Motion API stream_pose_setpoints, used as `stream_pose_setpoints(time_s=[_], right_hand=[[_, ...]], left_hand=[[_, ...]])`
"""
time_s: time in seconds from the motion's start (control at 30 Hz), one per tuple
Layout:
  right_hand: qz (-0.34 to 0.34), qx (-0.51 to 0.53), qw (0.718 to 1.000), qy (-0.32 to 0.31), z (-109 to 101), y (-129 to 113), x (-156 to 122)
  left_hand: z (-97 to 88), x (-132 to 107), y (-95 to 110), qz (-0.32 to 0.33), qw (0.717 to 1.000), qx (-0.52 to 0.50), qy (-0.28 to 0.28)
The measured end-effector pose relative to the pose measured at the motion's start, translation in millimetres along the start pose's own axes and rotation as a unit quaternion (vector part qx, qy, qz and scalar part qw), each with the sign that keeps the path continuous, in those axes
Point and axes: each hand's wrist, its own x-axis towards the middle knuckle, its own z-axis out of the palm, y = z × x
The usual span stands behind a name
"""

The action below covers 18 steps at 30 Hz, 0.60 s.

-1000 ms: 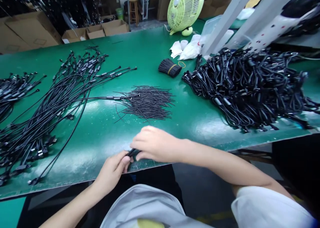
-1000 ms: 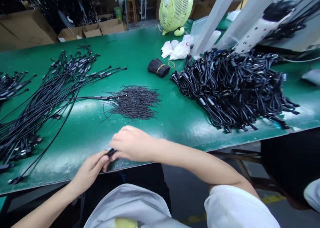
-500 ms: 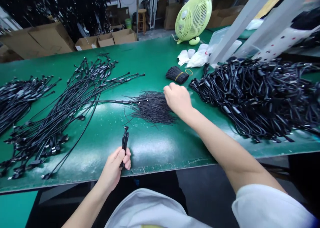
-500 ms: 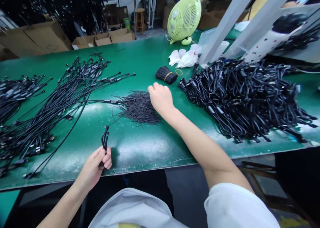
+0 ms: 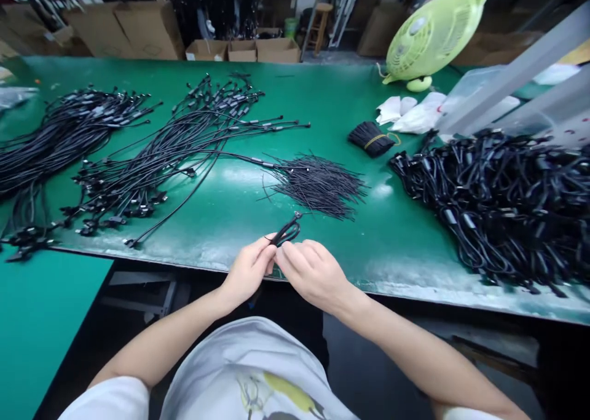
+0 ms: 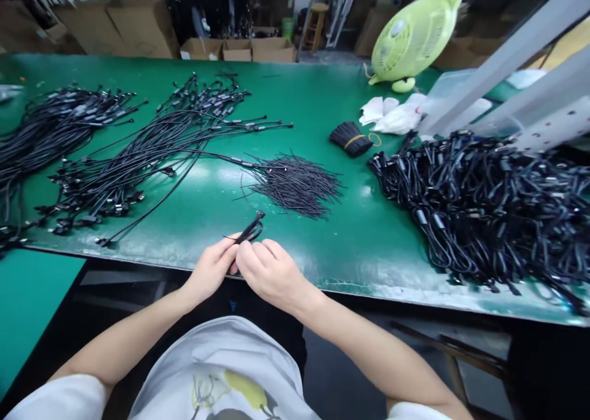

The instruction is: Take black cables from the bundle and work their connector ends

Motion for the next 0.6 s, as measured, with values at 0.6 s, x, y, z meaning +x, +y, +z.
stream_pose_setpoints(time_s=[0.6], right_hand=[[-0.268,-0.074,0.958,-0.068,-32,-7,32]], left_hand=[[-28.4,-19,11,-0.229,0.92,-0.275,-0.156]])
